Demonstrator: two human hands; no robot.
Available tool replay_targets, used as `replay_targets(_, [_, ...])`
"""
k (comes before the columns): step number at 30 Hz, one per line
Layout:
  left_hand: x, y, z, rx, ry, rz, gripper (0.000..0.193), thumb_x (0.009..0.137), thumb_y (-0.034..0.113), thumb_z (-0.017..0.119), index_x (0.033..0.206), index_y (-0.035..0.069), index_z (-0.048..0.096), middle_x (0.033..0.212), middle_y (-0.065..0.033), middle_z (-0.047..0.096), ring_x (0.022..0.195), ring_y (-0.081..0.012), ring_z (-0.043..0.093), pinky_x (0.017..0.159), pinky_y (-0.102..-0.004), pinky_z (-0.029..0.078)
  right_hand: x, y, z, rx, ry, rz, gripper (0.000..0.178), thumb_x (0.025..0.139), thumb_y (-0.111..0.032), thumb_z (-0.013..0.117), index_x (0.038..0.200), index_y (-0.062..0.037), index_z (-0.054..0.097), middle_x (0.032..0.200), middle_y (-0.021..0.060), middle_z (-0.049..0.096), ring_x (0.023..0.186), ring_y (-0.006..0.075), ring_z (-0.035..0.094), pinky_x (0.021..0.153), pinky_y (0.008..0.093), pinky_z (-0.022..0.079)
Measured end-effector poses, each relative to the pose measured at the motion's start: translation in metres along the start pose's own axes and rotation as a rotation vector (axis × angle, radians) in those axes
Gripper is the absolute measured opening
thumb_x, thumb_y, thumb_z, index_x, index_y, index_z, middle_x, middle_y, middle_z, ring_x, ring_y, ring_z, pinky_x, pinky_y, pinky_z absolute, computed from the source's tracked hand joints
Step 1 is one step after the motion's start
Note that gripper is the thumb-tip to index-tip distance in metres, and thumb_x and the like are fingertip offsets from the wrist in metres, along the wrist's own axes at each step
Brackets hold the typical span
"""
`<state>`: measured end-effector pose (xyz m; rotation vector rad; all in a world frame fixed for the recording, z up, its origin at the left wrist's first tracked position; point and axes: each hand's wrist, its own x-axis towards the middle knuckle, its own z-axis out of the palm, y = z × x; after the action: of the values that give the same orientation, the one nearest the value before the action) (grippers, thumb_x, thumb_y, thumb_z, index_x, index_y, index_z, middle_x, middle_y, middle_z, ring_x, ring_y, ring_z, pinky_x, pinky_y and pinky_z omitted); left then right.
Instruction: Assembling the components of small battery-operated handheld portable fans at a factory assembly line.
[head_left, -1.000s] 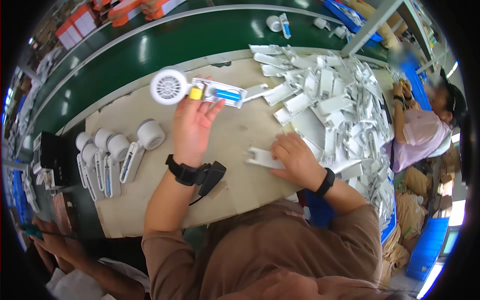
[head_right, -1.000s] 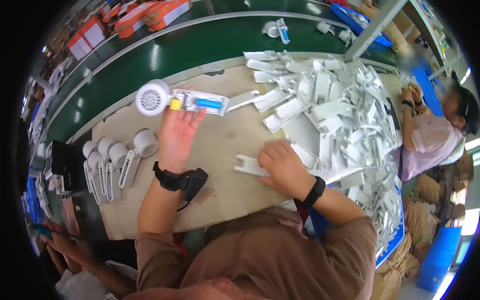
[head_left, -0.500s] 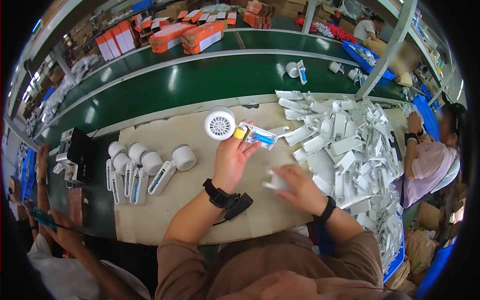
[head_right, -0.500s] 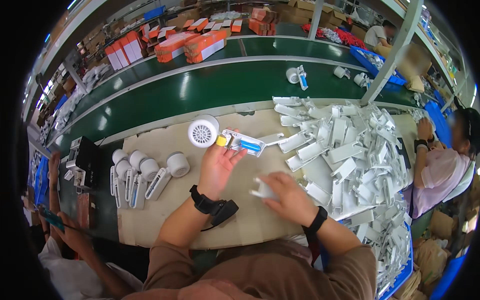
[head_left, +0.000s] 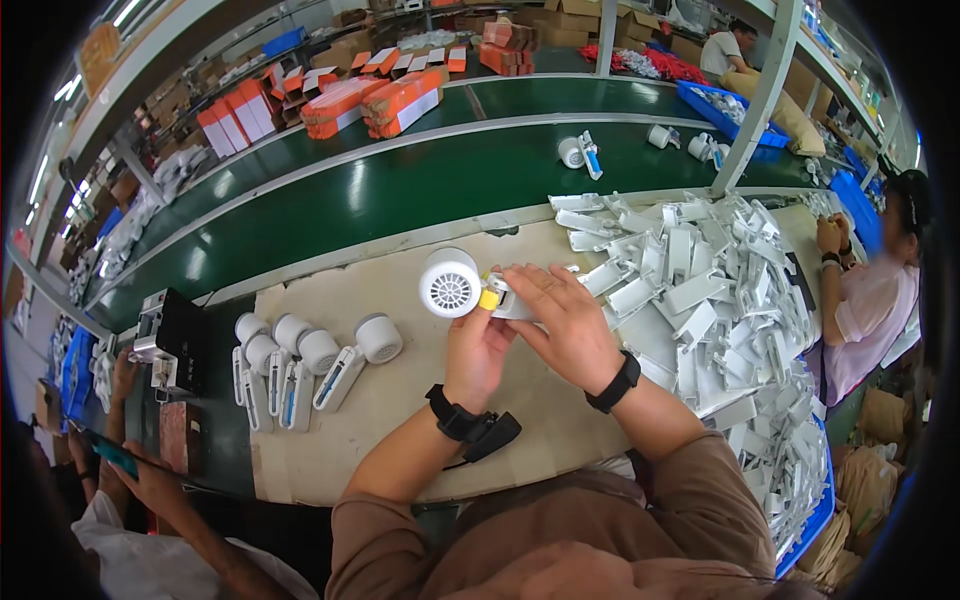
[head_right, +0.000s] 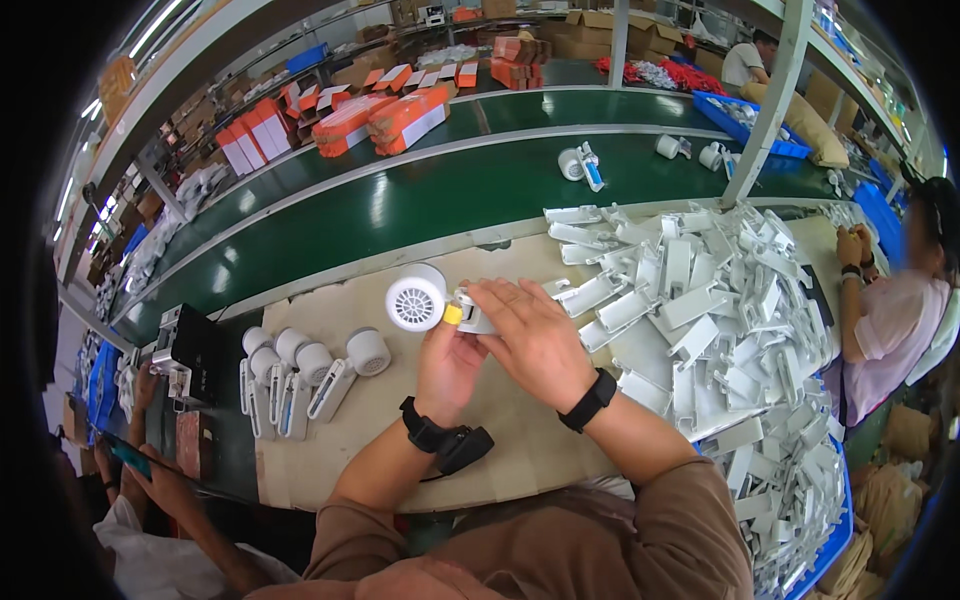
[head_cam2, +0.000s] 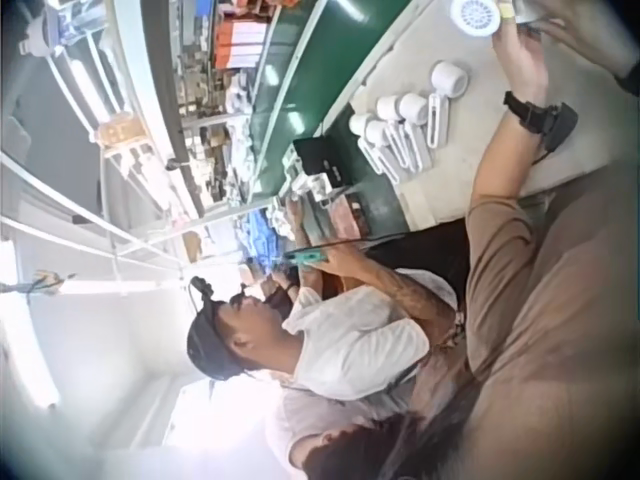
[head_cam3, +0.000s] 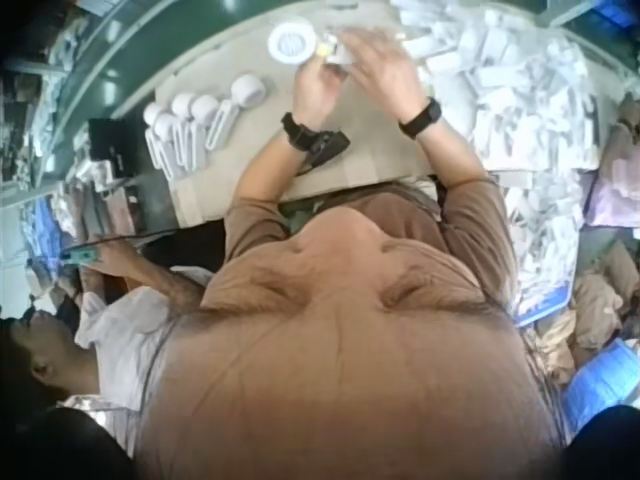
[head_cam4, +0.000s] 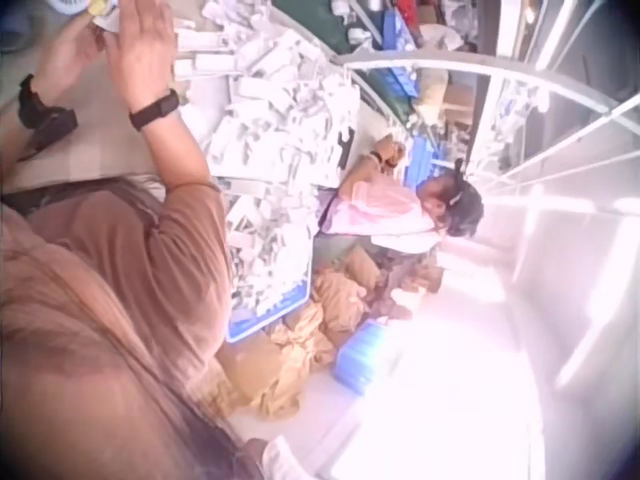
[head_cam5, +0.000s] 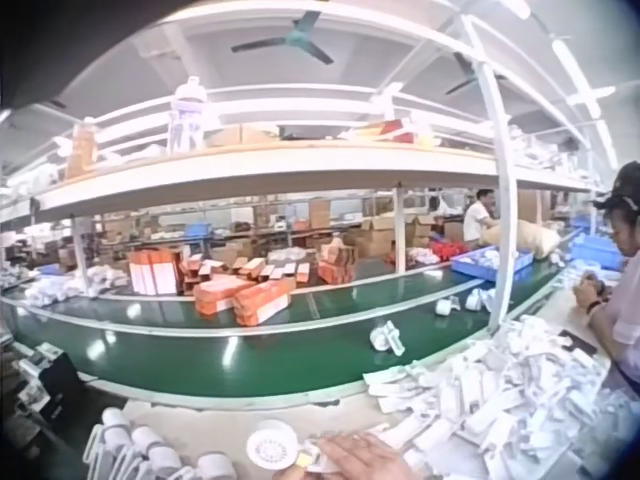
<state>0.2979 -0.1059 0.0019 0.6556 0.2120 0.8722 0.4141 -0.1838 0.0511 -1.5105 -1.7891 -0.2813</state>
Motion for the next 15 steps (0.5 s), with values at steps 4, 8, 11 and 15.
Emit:
replay_targets(4, [0.002, -0.005, 0.001, 0.063, 0.069, 0.041, 0.035, 0.092, 0.019, 0.051, 0.125, 0.006, 0.047, 0.122, -0.0050, 0.053, 0.108, -0.0160, 0.052, 0.089, -0.0329, 0.043, 0.001, 0.007, 0.007, 0.015, -0.034, 0.020, 0.058, 0.070, -0.009, 0.069, 0.125, -0.0087, 0.048, 0.119, 0.0120, 0.056, 0.109, 0.0293, 0.054, 0.097, 0.0461, 0.038])
replay_targets(8, [0.009, 0.012, 0.001, 0.192, 0.079, 0.171, 0.033, 0.091, 0.018, 0.054, 0.121, 0.005, 0.049, 0.120, -0.0064, 0.054, 0.112, -0.0188, 0.050, 0.093, -0.0344, 0.041, 0.011, 0.010, 0.003, -0.036, 0.030, -0.077, 0.056, 0.073, -0.014, 0.069, 0.124, -0.0074, 0.048, 0.119, 0.0123, 0.056, 0.106, 0.0291, 0.055, 0.094, 0.0427, 0.040])
replay_targets(11, [0.012, 0.037, 0.002, 0.015, 0.050, 0.244, 0.033, 0.091, 0.019, 0.054, 0.120, 0.004, 0.050, 0.122, -0.0092, 0.053, 0.116, -0.0213, 0.049, 0.097, -0.0361, 0.039, 0.004, 0.030, -0.002, 0.159, 0.012, 0.053, 0.046, 0.078, -0.020, 0.066, 0.118, -0.0048, 0.052, 0.110, 0.0122, 0.058, 0.096, 0.0277, 0.058, 0.085, 0.0361, 0.044])
replay_targets(15, [0.011, 0.036, -0.015, 0.044, 0.053, 0.190, 0.035, 0.091, 0.021, 0.052, 0.120, 0.002, 0.048, 0.120, -0.0114, 0.054, 0.115, -0.0219, 0.050, 0.097, -0.0371, 0.040, -0.007, 0.039, 0.014, 0.772, -0.187, 0.456, 0.029, 0.086, -0.027, 0.060, 0.091, 0.0009, 0.056, 0.076, 0.0092, 0.055, 0.068, 0.0152, 0.052, 0.062, 0.0273, 0.043])
